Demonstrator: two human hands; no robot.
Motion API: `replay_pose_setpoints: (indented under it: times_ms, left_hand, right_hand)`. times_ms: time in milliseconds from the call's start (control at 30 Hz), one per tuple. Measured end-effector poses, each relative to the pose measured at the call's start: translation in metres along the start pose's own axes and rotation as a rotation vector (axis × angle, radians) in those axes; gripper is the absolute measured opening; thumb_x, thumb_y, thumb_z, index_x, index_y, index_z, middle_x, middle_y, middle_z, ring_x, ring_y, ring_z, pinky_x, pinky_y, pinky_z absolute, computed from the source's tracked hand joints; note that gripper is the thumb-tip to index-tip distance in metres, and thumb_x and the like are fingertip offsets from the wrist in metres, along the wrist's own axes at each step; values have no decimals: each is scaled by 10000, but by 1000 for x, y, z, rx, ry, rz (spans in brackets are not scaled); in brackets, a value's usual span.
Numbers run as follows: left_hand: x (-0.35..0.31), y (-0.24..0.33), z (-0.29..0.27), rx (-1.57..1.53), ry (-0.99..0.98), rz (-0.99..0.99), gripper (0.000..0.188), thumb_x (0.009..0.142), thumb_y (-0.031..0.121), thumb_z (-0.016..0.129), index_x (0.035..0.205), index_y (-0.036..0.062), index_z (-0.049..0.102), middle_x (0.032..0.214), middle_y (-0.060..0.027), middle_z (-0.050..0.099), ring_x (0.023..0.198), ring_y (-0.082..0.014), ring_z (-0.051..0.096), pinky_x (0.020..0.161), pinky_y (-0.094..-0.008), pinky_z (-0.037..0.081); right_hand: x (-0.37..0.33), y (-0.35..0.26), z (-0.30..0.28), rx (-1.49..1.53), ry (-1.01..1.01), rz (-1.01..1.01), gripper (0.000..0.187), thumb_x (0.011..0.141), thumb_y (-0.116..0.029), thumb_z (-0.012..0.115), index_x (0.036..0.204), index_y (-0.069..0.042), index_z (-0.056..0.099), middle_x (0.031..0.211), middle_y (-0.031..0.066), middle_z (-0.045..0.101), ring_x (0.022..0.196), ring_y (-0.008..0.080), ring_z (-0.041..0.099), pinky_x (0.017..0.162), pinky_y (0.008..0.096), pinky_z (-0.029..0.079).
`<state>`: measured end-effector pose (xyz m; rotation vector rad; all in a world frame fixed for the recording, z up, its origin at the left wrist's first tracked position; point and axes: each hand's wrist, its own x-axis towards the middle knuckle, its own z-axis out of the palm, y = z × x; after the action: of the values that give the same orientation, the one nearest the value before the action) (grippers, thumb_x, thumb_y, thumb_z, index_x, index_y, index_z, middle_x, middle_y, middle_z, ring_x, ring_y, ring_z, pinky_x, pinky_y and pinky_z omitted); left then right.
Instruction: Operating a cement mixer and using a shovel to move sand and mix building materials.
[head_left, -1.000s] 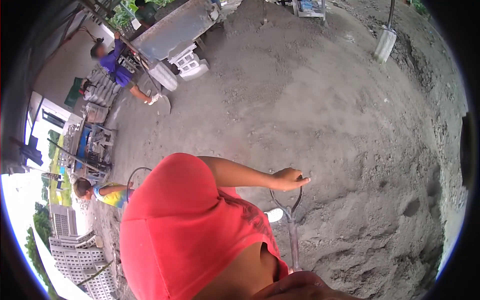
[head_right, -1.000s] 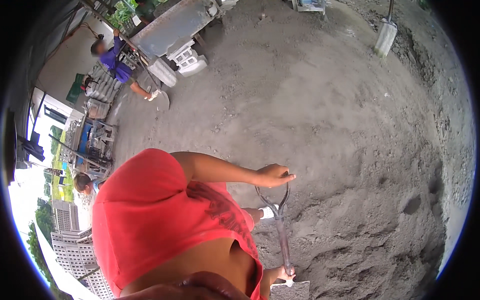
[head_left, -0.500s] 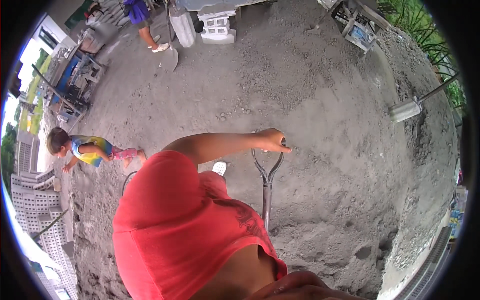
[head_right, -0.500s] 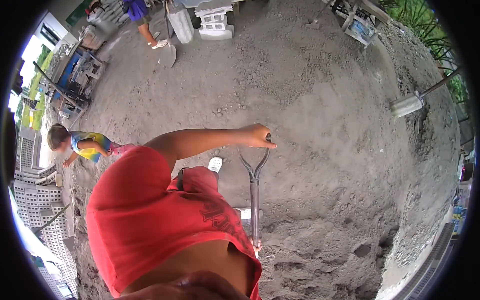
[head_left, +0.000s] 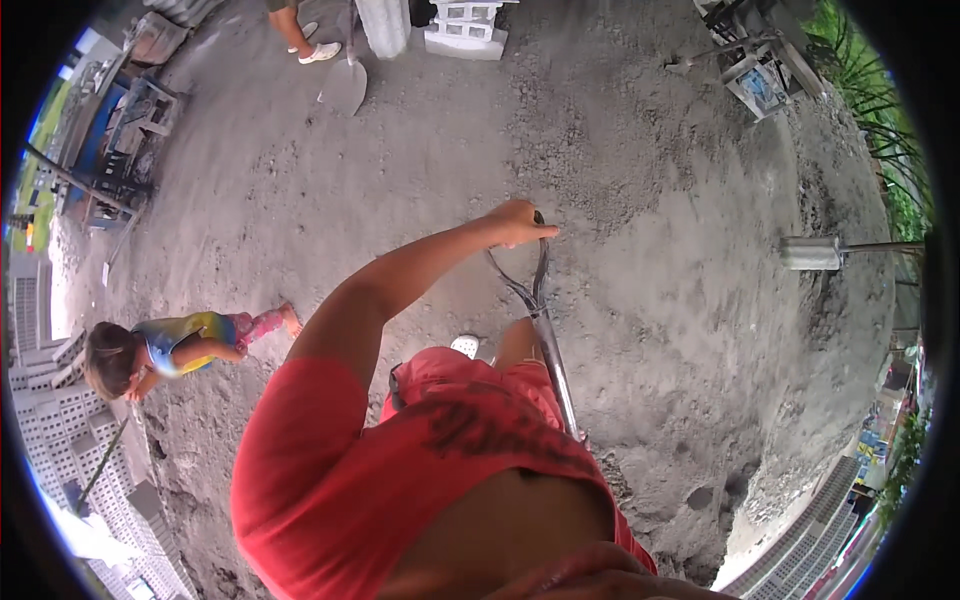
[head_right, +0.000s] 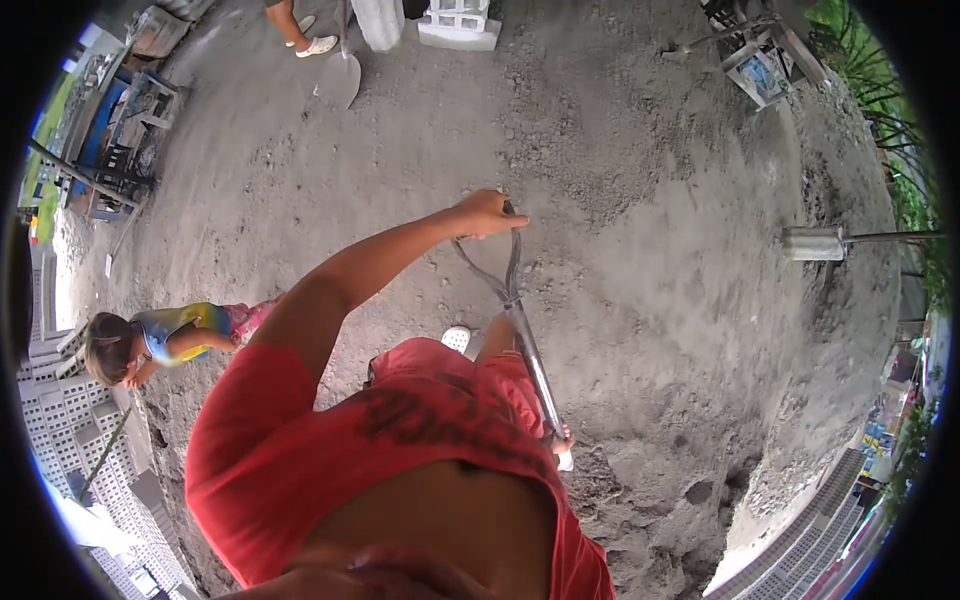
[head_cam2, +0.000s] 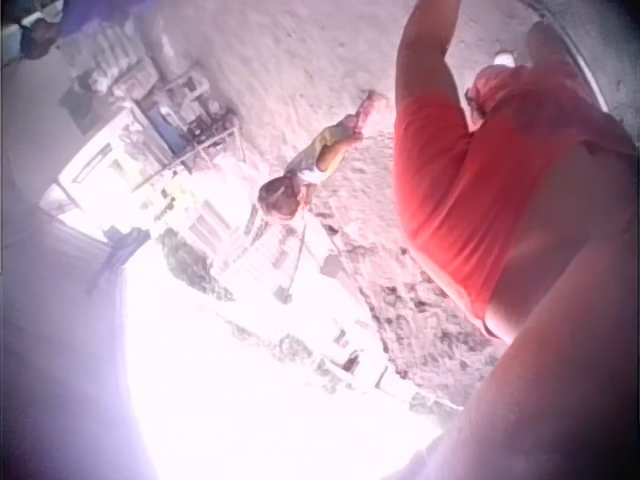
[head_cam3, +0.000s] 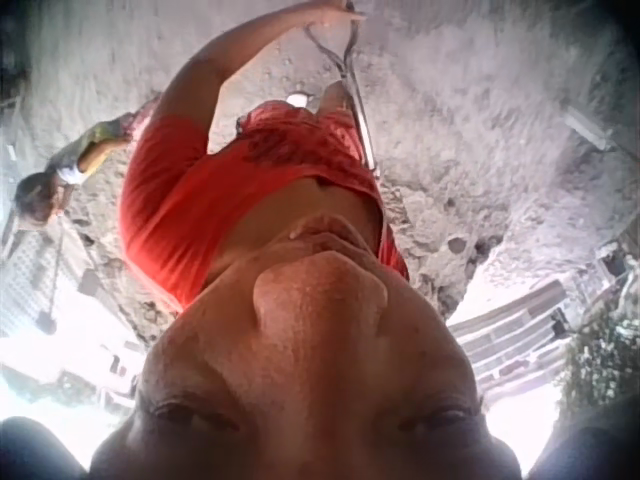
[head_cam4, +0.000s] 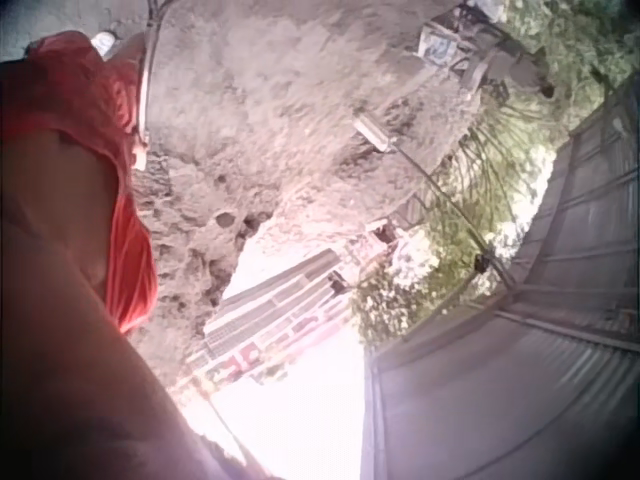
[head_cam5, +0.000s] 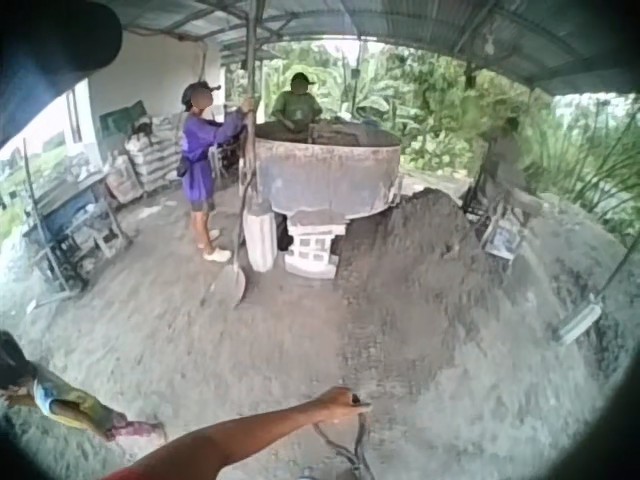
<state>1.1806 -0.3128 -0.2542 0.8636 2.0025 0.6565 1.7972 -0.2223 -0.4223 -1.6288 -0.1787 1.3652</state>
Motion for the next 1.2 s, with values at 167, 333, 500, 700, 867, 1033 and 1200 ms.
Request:
replay_pose_setpoints:
  times_ms: [167,333,500,700,867,1033,1200]
  left_hand:
    - [60,-49,-76,-17,-10,-8,518,736,526,559,627,22,601,458,-94,515,429,-191,551,446,-320,444]
    - [142,-97,-151,21,9,-36,502,733,511,564,661,17,618,475,-109,536,429,-198,557,468,-332,451]
    - [186,-139,-267,-77,141,-193,456,736,457,605,663,7,591,496,-90,538,403,-184,542,390,-303,428]
    - [185,-208,-403,-292,217,-435,428,765,421,601,671,5,568,539,-84,534,379,-167,513,376,-297,448]
    - [143,-283,-486,-497,393,-671,427,780,427,586,734,5,544,515,-66,496,359,-163,488,346,-302,415]
    - [141,-349,-564,-826,626,-660,427,785,432,574,724,12,527,527,-62,501,376,-162,488,348,-296,411]
    - [169,-378,-647,-1226,679,-696,411,799,463,529,707,64,495,537,-37,462,380,-147,452,358,-290,391]
  right_hand:
    - [-34,86,124,90,-3,86,316,741,-339,536,892,-64,501,858,71,545,800,221,535,743,392,439]
    - [-52,175,251,154,18,184,300,739,-332,535,874,-65,501,843,68,545,785,218,536,731,389,441]
    - [-69,226,360,132,46,274,286,737,-325,533,856,-67,501,828,64,546,771,215,536,720,386,443]
    - [-86,272,520,207,-25,292,131,709,-239,530,680,-143,446,624,-20,476,604,162,493,611,305,415]
    - [-230,269,736,0,-114,317,173,696,-228,525,611,-159,391,544,-31,435,512,154,461,534,290,401]
    - [-337,276,955,-21,-360,277,194,727,-155,506,595,-132,366,525,-21,369,478,146,352,515,288,372]
    - [-470,274,1172,-136,-602,165,188,764,-103,545,666,-129,386,574,-12,396,505,143,389,538,321,387]
